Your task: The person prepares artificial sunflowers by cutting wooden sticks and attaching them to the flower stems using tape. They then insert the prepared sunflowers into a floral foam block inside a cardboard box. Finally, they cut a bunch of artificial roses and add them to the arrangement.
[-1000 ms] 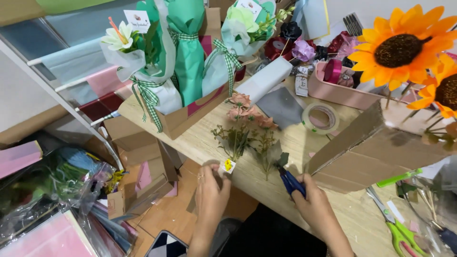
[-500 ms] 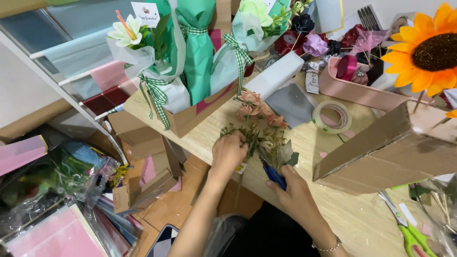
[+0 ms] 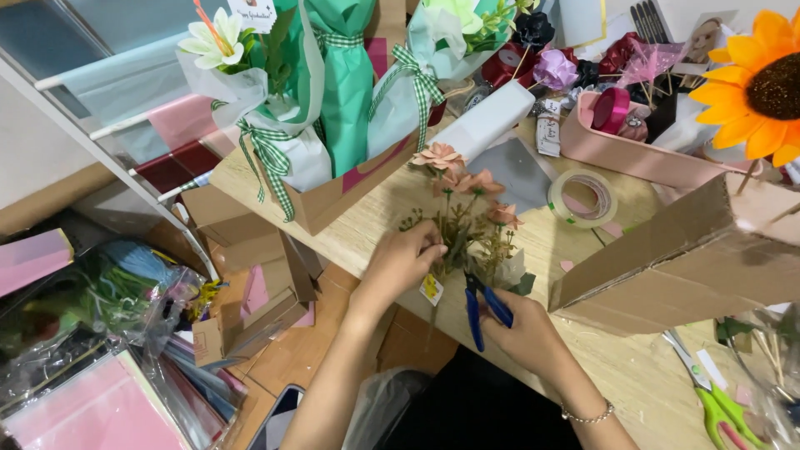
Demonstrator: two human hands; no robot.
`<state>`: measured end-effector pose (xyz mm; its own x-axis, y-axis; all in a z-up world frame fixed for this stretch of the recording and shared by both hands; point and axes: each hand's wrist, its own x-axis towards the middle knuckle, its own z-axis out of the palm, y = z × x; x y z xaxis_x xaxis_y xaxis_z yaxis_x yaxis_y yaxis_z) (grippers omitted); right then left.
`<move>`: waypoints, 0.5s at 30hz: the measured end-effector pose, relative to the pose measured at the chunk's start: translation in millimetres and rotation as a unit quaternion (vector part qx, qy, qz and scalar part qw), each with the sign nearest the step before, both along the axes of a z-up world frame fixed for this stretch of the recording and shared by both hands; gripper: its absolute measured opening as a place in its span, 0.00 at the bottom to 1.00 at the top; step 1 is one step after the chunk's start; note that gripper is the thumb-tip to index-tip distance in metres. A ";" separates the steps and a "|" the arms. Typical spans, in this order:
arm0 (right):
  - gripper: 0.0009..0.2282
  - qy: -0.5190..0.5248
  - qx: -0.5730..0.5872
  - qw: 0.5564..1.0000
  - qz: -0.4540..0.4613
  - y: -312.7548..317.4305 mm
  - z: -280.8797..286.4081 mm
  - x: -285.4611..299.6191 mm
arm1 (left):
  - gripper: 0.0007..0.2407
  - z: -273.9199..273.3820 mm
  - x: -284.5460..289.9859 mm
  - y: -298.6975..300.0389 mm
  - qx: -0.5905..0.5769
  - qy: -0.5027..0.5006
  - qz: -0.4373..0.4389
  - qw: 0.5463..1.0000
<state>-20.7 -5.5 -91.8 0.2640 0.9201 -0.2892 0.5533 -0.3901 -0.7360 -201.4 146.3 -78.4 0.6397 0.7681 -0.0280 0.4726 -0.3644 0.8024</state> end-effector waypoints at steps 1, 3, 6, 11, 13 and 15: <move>0.05 0.000 -0.001 1.000 -0.001 1.5 3.0 -3.3 | 0.06 -2.0 0.4 -0.8 -0.001 0.000 -0.001 1.000; 0.06 0.189 0.029 0.978 -0.088 4.6 9.0 -9.8 | 0.10 -6.0 1.4 -2.5 0.020 -0.060 -0.010 0.998; 0.04 0.072 0.106 0.991 -0.047 1.0 -7.4 -4.0 | 0.08 -11.6 1.9 -7.7 0.058 -0.098 0.013 0.993; 0.02 -0.077 0.099 0.991 0.052 -10.5 -3.7 -6.7 | 0.07 9.8 -1.9 -18.4 0.078 -0.113 -0.011 0.990; 0.03 -0.131 0.121 0.979 0.094 -14.5 -3.6 -6.3 | 0.07 13.9 -1.3 -20.5 0.066 -0.108 -0.019 0.992; 0.01 -0.182 0.069 0.977 0.084 -17.3 0.8 -8.1 | 0.06 14.7 1.2 -20.7 0.099 -0.081 -0.025 0.992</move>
<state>-28.8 -22.8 -91.0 0.1677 0.9830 -0.0743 0.8363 -0.1818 -0.5172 -200.2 125.7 -63.7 0.6609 0.7157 0.2260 0.3212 -0.5418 0.7767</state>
